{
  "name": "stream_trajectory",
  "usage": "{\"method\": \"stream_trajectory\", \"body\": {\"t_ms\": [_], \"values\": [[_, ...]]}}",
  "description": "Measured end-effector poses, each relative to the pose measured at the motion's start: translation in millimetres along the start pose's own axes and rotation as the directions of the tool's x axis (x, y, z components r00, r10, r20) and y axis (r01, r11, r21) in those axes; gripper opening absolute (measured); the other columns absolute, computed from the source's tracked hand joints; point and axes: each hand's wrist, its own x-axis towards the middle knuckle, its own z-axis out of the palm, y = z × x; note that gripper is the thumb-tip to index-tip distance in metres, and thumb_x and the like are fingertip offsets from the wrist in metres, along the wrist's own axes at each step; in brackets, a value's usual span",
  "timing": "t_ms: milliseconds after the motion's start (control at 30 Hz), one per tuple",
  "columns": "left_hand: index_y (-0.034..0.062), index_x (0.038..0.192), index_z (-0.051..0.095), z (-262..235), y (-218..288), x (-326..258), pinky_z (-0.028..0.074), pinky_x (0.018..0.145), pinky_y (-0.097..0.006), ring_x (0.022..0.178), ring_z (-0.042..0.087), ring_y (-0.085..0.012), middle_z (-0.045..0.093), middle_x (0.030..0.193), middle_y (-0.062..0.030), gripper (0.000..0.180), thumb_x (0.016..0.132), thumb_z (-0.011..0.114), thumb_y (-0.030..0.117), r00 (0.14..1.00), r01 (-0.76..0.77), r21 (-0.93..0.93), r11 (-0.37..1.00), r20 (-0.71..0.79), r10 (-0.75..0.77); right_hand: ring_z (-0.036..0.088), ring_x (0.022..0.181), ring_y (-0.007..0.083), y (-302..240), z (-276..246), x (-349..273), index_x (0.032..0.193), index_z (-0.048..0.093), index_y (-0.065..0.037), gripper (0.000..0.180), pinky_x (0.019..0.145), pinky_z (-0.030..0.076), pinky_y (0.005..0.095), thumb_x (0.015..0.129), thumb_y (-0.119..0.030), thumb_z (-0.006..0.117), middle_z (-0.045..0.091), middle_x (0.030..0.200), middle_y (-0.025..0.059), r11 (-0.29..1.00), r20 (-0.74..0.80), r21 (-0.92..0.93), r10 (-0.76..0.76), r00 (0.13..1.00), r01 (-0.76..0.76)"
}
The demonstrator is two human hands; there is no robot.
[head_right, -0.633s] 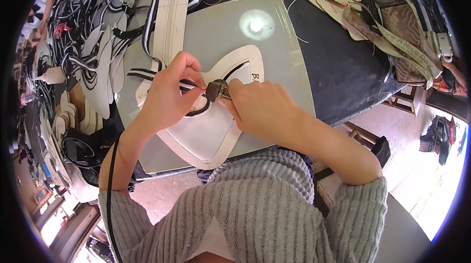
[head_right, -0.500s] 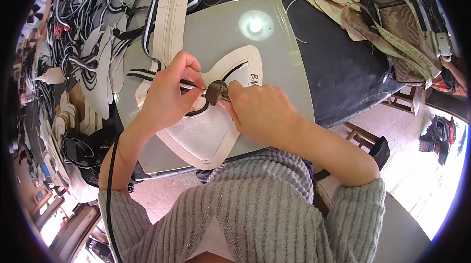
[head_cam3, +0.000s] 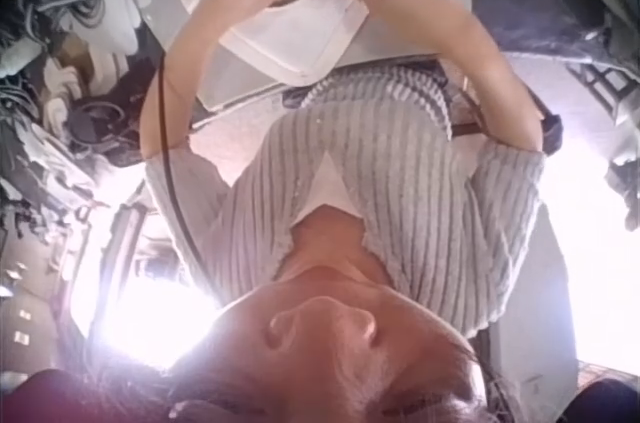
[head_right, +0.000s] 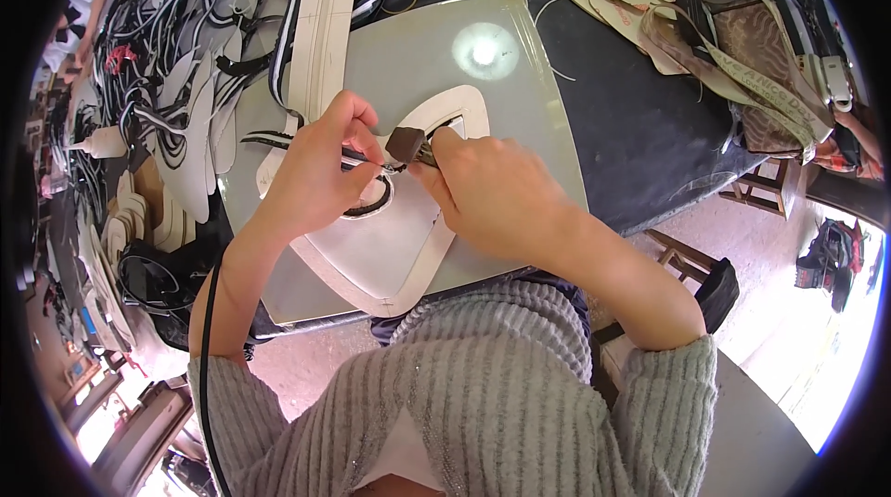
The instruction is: The recorder uses a cobbler hammer to shape and flatten shoe upper components against a template on a workbench.
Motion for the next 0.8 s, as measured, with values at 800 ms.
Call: {"method": "stream_trajectory", "body": {"t_ms": [800], "values": [[0.0056, 0.109, 0.046, 5.3, 2.4, -9.9, 0.052, 0.079, -0.037, 0.093, 0.067, -0.0249, 0.068, 0.090, -0.0068, 0.039, 0.079, 0.069, -0.003, 0.999, 0.040, -0.019, 0.999, -0.033, -0.041, 0.068, 0.071, 0.0388, 3.5, 3.1, -3.9, 0.092, 0.057, 0.002, 0.036, 0.064, 0.052, 0.0492, 0.100, -0.033, 0.053, 0.067, 0.074, 0.0197, 0.979, 0.037, -0.173, -0.107, 0.994, 0.112]]}}
